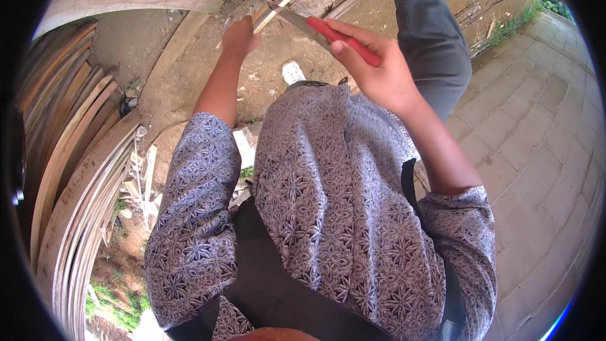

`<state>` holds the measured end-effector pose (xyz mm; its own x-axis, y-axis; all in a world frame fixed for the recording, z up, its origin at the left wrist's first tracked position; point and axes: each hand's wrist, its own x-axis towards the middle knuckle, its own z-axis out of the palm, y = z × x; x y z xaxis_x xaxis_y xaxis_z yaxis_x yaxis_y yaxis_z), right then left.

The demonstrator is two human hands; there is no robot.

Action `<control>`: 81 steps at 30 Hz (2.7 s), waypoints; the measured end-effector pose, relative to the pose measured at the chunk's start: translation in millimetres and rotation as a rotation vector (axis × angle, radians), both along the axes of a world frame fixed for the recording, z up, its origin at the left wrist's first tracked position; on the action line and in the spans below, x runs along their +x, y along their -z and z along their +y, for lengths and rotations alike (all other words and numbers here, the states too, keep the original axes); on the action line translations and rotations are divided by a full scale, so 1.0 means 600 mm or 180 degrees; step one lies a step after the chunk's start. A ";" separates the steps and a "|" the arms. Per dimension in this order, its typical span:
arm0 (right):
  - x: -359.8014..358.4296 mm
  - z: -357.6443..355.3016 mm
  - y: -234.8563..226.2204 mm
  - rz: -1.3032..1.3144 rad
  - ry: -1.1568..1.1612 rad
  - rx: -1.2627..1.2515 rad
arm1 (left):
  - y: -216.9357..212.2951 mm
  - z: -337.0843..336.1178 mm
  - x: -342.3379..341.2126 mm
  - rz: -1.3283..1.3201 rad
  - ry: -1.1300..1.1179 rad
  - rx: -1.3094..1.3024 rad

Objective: The person uses a red-handled hand saw to cut thin wooden strips on a wooden workbench. The person holds the wood with the left hand and saws with the right hand, producing small cut pieces that accumulate on the bench.

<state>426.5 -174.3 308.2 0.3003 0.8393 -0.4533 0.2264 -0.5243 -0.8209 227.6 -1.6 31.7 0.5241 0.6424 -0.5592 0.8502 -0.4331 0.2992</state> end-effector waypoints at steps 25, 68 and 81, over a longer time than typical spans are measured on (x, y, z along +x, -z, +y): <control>0.002 -0.029 0.012 0.0192 0.0192 0.0016 | -0.038 -0.044 -0.003 0.0240 -0.0086 -0.0113; -0.022 -0.054 0.016 0.0127 0.0542 -0.0082 | -0.037 -0.037 -0.010 0.0006 -0.0168 -0.0142; -0.023 -0.009 0.092 -0.0008 0.0424 -0.0043 | -0.034 -0.037 -0.003 0.0134 -0.0141 -0.0100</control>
<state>412.9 -179.5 252.7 0.4098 0.7857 -0.4634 0.1560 -0.5609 -0.8131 225.8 -23.7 52.3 0.4711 0.6463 -0.6003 0.8805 -0.3857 0.2757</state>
